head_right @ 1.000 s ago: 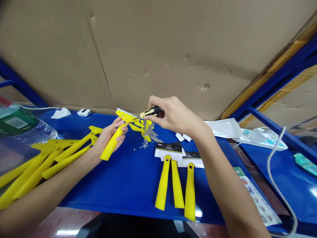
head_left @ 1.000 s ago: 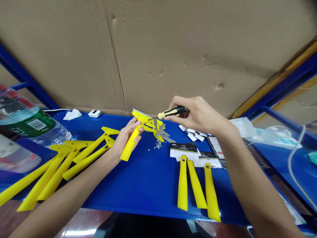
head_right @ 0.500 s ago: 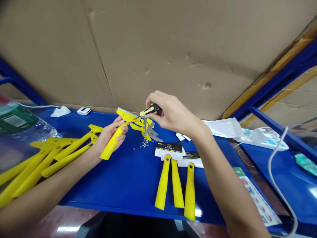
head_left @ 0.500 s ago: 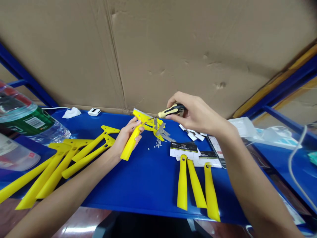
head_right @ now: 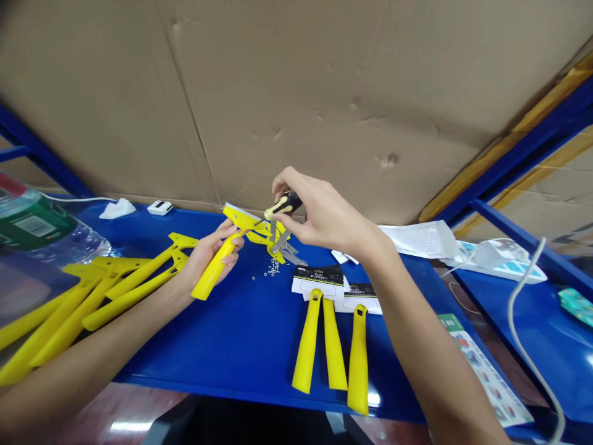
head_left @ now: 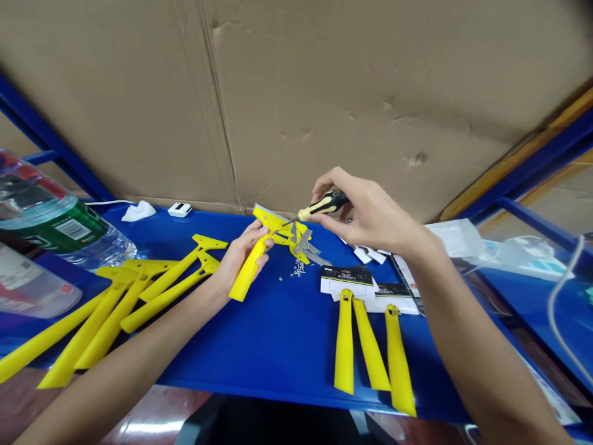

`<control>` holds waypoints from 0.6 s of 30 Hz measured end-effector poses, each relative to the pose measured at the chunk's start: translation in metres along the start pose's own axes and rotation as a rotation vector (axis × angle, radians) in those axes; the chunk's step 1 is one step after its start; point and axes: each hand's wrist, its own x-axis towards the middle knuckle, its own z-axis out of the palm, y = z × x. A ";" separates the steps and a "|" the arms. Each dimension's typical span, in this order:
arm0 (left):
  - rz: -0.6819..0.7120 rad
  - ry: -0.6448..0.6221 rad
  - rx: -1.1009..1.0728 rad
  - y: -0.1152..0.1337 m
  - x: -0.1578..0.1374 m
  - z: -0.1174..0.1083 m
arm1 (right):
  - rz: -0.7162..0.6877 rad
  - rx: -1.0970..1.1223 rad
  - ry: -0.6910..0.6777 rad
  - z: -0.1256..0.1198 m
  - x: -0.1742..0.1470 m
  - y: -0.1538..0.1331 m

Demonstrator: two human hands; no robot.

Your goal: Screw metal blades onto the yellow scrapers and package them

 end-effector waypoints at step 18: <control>0.013 -0.028 -0.035 0.002 -0.007 0.010 | -0.045 0.152 0.088 0.004 0.000 -0.005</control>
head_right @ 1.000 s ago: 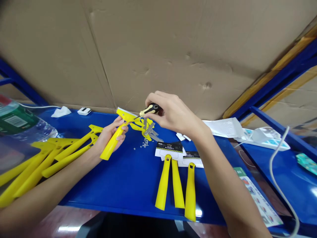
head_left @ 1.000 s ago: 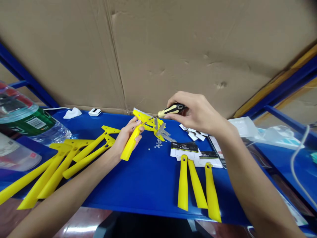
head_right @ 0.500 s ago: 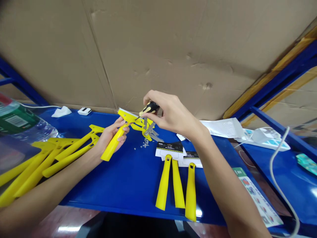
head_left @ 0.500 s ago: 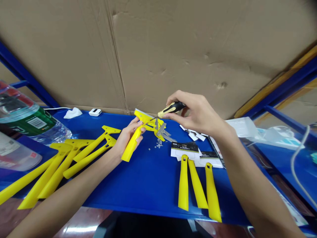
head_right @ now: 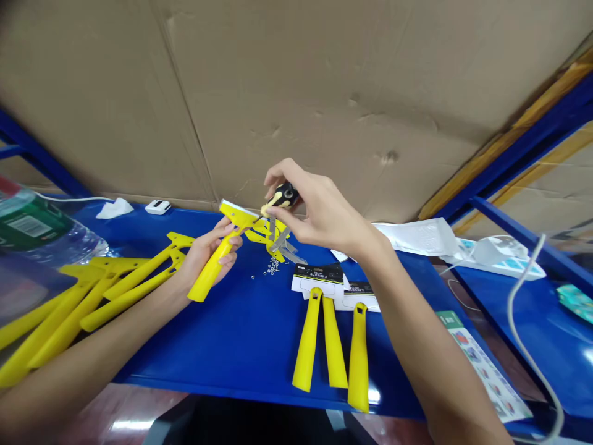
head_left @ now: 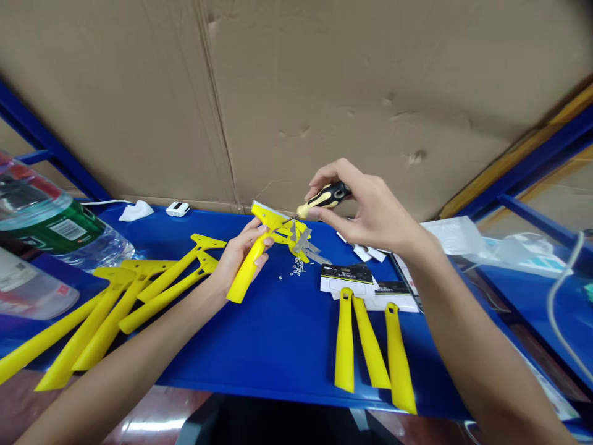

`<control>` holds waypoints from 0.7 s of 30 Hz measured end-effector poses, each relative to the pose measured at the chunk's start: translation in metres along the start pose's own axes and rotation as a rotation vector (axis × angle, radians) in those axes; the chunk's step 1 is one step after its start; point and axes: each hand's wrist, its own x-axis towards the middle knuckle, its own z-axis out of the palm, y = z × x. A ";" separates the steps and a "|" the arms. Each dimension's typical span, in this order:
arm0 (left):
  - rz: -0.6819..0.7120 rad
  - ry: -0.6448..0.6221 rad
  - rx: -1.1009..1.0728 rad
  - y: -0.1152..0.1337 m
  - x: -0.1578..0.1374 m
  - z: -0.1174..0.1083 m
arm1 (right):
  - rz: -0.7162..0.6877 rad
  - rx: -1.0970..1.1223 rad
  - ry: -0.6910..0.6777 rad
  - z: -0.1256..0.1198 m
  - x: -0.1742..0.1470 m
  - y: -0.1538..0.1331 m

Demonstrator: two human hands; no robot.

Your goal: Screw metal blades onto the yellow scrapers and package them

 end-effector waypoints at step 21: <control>-0.010 0.022 -0.038 -0.002 0.002 -0.002 | -0.017 -0.064 0.020 0.001 0.001 0.006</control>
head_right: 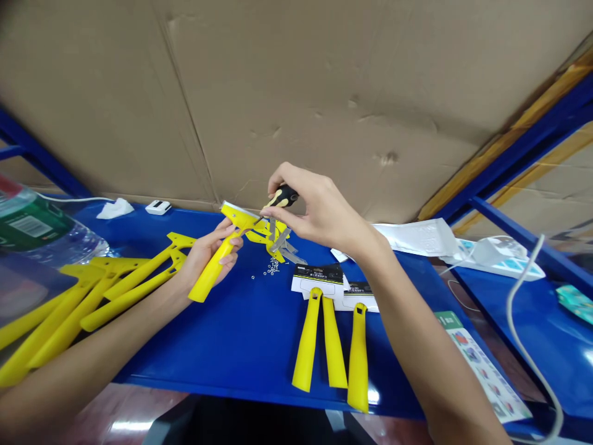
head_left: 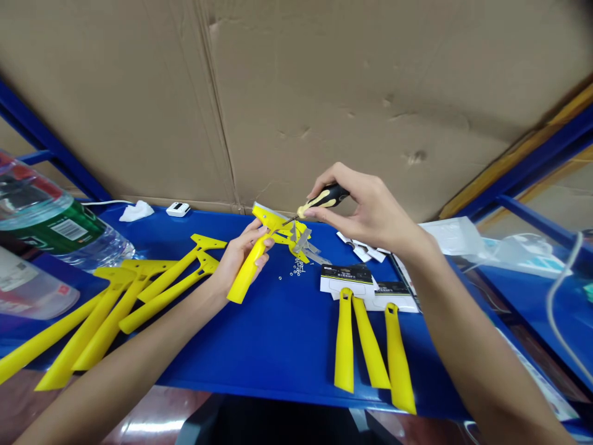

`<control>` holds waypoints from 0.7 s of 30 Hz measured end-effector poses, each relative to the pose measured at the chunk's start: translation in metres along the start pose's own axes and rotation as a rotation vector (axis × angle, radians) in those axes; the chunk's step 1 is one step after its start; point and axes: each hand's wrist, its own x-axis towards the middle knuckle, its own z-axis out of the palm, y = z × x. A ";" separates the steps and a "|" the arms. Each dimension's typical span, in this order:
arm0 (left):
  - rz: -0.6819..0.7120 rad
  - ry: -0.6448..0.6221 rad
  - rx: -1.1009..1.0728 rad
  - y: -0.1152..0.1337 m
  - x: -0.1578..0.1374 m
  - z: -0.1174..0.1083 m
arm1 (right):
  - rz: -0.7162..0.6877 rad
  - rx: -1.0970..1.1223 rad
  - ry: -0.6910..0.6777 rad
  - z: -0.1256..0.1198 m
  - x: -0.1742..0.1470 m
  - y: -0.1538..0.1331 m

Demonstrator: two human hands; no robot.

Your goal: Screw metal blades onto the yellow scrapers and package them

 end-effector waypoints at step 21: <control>-0.013 -0.001 0.008 -0.001 0.002 -0.002 | -0.017 0.003 -0.057 0.000 0.001 0.006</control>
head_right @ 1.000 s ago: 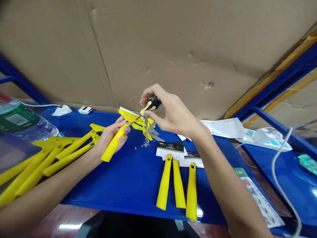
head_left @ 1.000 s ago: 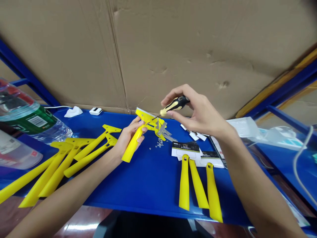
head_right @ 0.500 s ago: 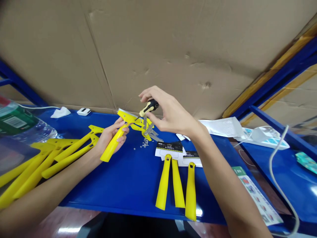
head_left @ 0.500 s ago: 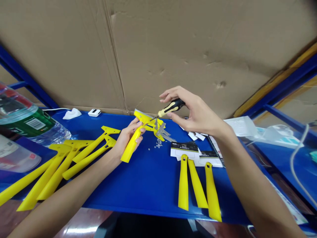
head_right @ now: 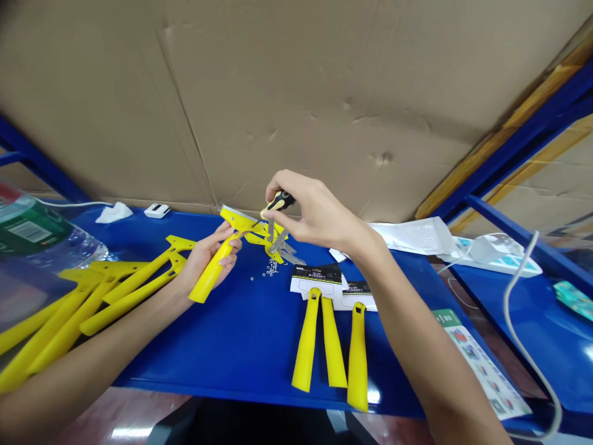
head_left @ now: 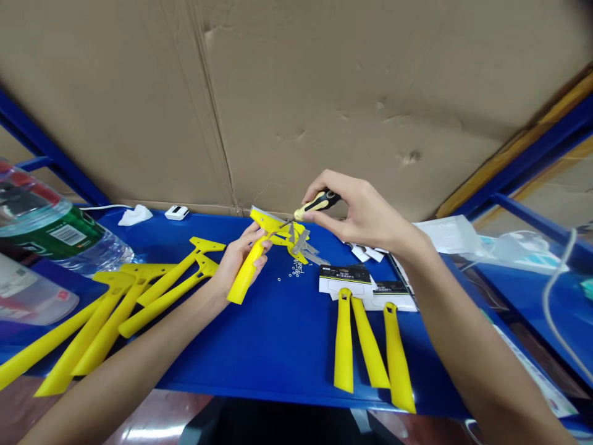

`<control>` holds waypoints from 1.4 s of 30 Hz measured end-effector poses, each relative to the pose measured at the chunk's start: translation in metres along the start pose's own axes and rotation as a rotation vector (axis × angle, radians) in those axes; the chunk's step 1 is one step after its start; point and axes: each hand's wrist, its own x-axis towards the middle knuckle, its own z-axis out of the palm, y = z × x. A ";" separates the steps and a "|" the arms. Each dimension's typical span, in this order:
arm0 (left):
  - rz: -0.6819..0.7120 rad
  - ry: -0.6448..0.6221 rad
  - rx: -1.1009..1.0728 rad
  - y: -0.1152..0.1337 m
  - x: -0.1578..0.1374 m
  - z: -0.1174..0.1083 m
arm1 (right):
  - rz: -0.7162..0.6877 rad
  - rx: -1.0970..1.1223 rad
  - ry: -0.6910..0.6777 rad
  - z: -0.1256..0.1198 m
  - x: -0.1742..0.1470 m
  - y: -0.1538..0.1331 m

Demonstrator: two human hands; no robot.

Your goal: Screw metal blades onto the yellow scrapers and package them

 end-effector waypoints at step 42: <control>0.056 0.054 0.020 -0.001 0.006 -0.003 | -0.006 0.043 0.015 0.012 0.000 0.019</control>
